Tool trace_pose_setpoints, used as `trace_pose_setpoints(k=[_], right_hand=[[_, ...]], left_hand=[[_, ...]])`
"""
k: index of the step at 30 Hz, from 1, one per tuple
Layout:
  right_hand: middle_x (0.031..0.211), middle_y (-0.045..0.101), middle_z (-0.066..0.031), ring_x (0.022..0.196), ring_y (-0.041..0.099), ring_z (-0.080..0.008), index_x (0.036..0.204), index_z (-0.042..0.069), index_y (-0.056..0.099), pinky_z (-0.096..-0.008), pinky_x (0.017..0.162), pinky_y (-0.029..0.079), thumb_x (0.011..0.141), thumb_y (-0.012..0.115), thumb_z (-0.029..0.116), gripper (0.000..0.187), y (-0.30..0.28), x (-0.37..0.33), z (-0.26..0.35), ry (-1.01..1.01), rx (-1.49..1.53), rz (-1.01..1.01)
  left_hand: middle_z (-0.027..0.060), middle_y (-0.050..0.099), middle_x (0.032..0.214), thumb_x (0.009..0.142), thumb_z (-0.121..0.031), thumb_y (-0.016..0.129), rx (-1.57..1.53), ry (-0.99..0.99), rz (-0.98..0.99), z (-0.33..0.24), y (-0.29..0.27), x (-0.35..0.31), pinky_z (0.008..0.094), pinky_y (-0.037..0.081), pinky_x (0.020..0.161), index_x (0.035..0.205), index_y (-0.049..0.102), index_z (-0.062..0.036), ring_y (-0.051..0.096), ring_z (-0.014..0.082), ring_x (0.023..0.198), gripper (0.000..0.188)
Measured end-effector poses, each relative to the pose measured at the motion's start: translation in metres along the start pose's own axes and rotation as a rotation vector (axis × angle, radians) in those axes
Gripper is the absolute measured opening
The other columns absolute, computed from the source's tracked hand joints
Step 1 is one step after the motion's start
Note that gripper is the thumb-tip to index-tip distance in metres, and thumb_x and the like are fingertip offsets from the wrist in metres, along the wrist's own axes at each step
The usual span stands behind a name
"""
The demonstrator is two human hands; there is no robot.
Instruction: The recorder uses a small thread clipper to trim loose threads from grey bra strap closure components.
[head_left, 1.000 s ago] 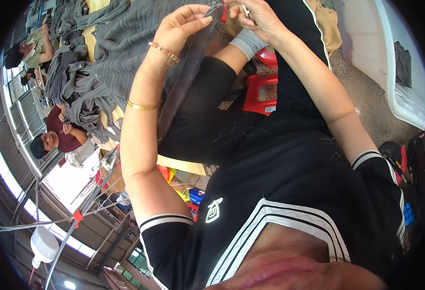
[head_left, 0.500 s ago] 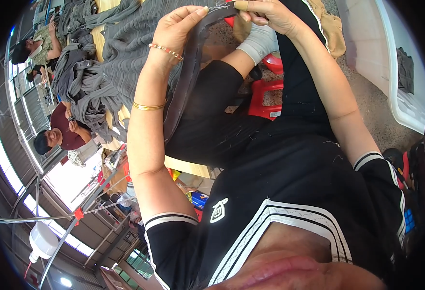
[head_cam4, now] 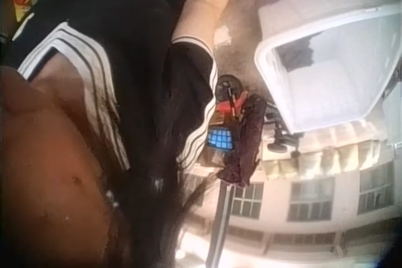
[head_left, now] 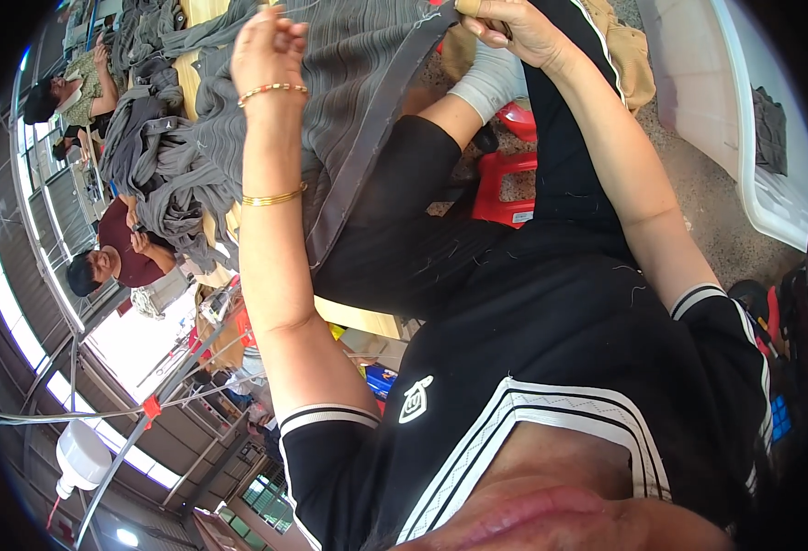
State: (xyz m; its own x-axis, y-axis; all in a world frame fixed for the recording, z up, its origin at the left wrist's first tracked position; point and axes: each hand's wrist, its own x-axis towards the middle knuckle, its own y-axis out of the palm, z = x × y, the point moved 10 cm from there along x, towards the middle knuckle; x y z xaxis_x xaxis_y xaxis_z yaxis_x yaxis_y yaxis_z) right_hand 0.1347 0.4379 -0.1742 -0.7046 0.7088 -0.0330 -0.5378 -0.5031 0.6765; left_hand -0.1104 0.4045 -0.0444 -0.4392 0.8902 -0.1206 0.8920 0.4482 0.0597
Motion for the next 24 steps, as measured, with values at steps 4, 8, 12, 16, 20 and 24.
trace_pose_setpoints(k=[4, 8, 12, 16, 20, 24], right_hand=[[0.064, 0.056, -0.0005, 0.046, 0.042, -0.0056, 0.096, 0.006, 0.062, -0.0209, 0.043, 0.029, 0.096, 0.062, 0.017, 0.011, 0.007, -0.002, -0.001, 0.019, 0.047, 0.026], [0.065, 0.056, -0.0010, 0.046, 0.043, -0.0062, 0.097, 0.005, 0.062, -0.0212, 0.043, 0.030, 0.095, 0.062, 0.017, 0.012, 0.004, -0.006, -0.001, 0.053, 0.030, -0.027], [0.065, 0.057, -0.0011, 0.046, 0.043, -0.0063, 0.098, 0.006, 0.062, -0.0212, 0.043, 0.030, 0.095, 0.063, 0.017, 0.012, 0.005, -0.004, -0.006, 0.042, 0.046, -0.018], [0.065, 0.057, -0.0010, 0.046, 0.043, -0.0065, 0.099, 0.006, 0.062, -0.0210, 0.044, 0.030, 0.095, 0.063, 0.017, 0.012, 0.006, -0.004, -0.010, 0.050, 0.053, -0.011], [0.065, 0.057, -0.0007, 0.046, 0.044, -0.0064, 0.098, 0.006, 0.061, -0.0208, 0.044, 0.031, 0.095, 0.063, 0.016, 0.011, 0.015, 0.000, 0.007, -0.285, 0.234, 0.371], [0.066, 0.057, -0.0004, 0.047, 0.043, -0.0061, 0.097, 0.006, 0.061, -0.0208, 0.044, 0.031, 0.094, 0.064, 0.016, 0.010, 0.006, -0.004, -0.007, 0.041, 0.073, -0.017]], left_hand=[[0.0073, 0.069, 0.093, 0.100, -0.034, 0.059, 0.111, -0.007, -0.050, -0.002, -0.022, 0.012, 0.0308, 0.051, 0.069, 0.095, 0.066, -0.0055, 0.068, 0.0194, 0.082, 0.029], [0.0022, 0.072, 0.112, 0.097, -0.027, 0.064, 0.587, 0.070, 0.438, 0.033, 0.070, -0.031, 0.0228, 0.049, 0.079, 0.120, 0.071, -0.0070, 0.066, 0.0098, 0.094, 0.031], [-0.0010, 0.073, 0.097, 0.093, -0.020, 0.071, 0.559, -0.049, 0.596, 0.069, 0.088, -0.040, 0.0203, 0.050, 0.078, 0.110, 0.075, -0.0050, 0.063, 0.0046, 0.088, 0.023], [-0.0003, 0.073, 0.095, 0.092, -0.019, 0.072, 0.644, -0.046, 0.558, 0.076, 0.083, -0.039, 0.0199, 0.050, 0.079, 0.107, 0.075, -0.0034, 0.062, 0.0047, 0.085, 0.022], [0.0001, 0.073, 0.093, 0.092, -0.021, 0.072, 0.640, -0.106, 0.574, 0.083, 0.086, -0.034, 0.0201, 0.049, 0.076, 0.104, 0.075, -0.0034, 0.062, 0.0053, 0.082, 0.021], [-0.0001, 0.072, 0.089, 0.092, -0.023, 0.071, 0.513, -0.169, 0.433, 0.068, 0.062, -0.031, 0.0208, 0.046, 0.076, 0.100, 0.076, -0.0055, 0.062, 0.0063, 0.082, 0.020]])
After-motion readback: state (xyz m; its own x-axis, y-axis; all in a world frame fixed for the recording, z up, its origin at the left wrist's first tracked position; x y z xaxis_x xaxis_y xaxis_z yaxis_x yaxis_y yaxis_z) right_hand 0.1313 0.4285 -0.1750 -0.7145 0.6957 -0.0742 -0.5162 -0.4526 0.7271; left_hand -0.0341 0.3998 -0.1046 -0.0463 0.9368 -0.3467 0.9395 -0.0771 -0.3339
